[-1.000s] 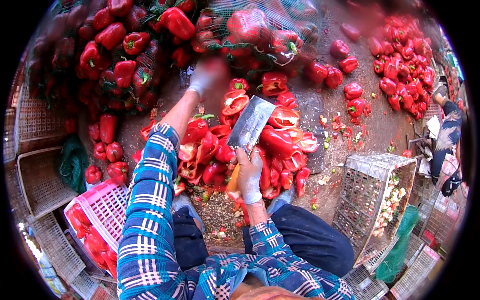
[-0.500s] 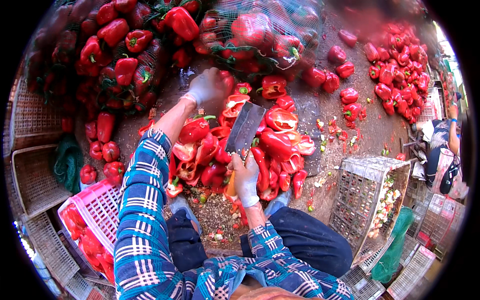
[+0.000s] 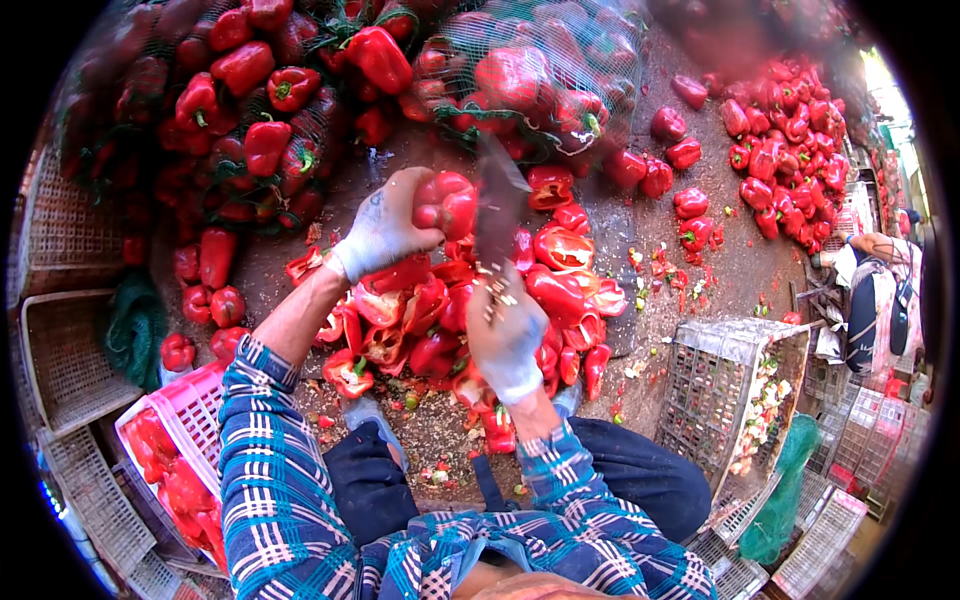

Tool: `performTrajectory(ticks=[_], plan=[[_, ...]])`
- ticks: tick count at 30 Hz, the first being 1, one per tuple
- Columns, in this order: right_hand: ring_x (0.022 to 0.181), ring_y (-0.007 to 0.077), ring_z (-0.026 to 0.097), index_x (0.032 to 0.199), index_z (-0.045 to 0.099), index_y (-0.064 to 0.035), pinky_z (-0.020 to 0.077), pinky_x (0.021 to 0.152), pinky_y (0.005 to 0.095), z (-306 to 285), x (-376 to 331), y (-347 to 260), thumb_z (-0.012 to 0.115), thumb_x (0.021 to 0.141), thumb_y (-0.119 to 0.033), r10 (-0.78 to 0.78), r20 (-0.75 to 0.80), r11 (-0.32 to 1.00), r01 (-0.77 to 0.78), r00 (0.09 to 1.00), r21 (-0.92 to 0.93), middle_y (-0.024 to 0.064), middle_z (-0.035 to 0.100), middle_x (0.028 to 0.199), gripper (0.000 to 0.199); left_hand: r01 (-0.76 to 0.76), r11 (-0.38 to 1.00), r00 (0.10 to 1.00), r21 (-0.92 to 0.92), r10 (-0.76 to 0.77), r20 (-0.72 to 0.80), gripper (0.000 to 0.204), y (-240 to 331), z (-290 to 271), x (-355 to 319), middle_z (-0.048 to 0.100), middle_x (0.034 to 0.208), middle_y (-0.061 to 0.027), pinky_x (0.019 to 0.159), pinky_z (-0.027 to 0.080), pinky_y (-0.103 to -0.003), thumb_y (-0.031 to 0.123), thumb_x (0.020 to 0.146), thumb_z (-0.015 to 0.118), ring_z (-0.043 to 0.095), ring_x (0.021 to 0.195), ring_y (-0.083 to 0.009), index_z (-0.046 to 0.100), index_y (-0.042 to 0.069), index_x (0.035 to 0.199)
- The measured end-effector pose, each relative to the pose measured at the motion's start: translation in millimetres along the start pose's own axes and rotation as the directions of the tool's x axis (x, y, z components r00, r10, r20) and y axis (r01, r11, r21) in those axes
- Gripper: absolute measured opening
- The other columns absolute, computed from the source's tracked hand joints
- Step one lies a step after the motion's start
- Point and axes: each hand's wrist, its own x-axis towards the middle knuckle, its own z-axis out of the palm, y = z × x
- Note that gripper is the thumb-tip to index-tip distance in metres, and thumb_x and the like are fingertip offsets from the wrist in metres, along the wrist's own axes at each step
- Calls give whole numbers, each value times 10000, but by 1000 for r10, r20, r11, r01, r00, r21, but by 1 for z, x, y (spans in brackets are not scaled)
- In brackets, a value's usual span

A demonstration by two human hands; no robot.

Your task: The person sits on the floor and cuts red bell peppers with a large knife, removing the stems and seeds, then places the cut peppers into a white plastic crate.

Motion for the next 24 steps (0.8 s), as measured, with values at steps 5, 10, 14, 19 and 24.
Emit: performTrajectory(ticks=[5,10,14,19,24], plan=[[781,408,704,1110,596,-49,552,696,516,22,-12,2,517,948,-229,286,433,942,-169,855,-289,237,698,807,254,103,978,988,-180,-80,133,704,-21,4,-36,639,1185,-179,972,505,-379,217,701,817,648,1098,-288,521,9,1305],[806,474,672,1114,593,-50,526,742,574,16,-30,30,524,946,-287,439,447,896,-345,779,-279,278,685,838,299,-82,994,971,70,63,231,766,4,27,-47,629,1188,-198,966,501,-438,368,730,817,627,1130,-370,495,13,1327],[844,479,665,1075,596,-41,508,766,593,25,-28,30,508,944,-278,403,446,909,-295,799,-293,295,676,848,285,60,981,948,183,-113,297,762,7,40,-36,617,1176,-215,941,498,-456,460,715,812,619,1118,-382,513,14,1257],[821,485,656,1024,602,-5,506,752,580,32,-19,43,517,930,-279,341,503,939,-259,794,-228,303,666,844,301,26,980,966,199,-76,249,671,3,46,-38,622,1064,-212,874,509,-479,446,676,808,633,1017,-396,535,40,1136],[605,216,647,955,622,12,522,583,360,33,-1,82,561,904,-247,377,727,731,-666,574,148,120,649,714,271,-101,970,975,221,52,218,719,-6,52,-56,632,1051,-198,821,518,-474,381,638,850,644,962,-394,534,40,1188]])
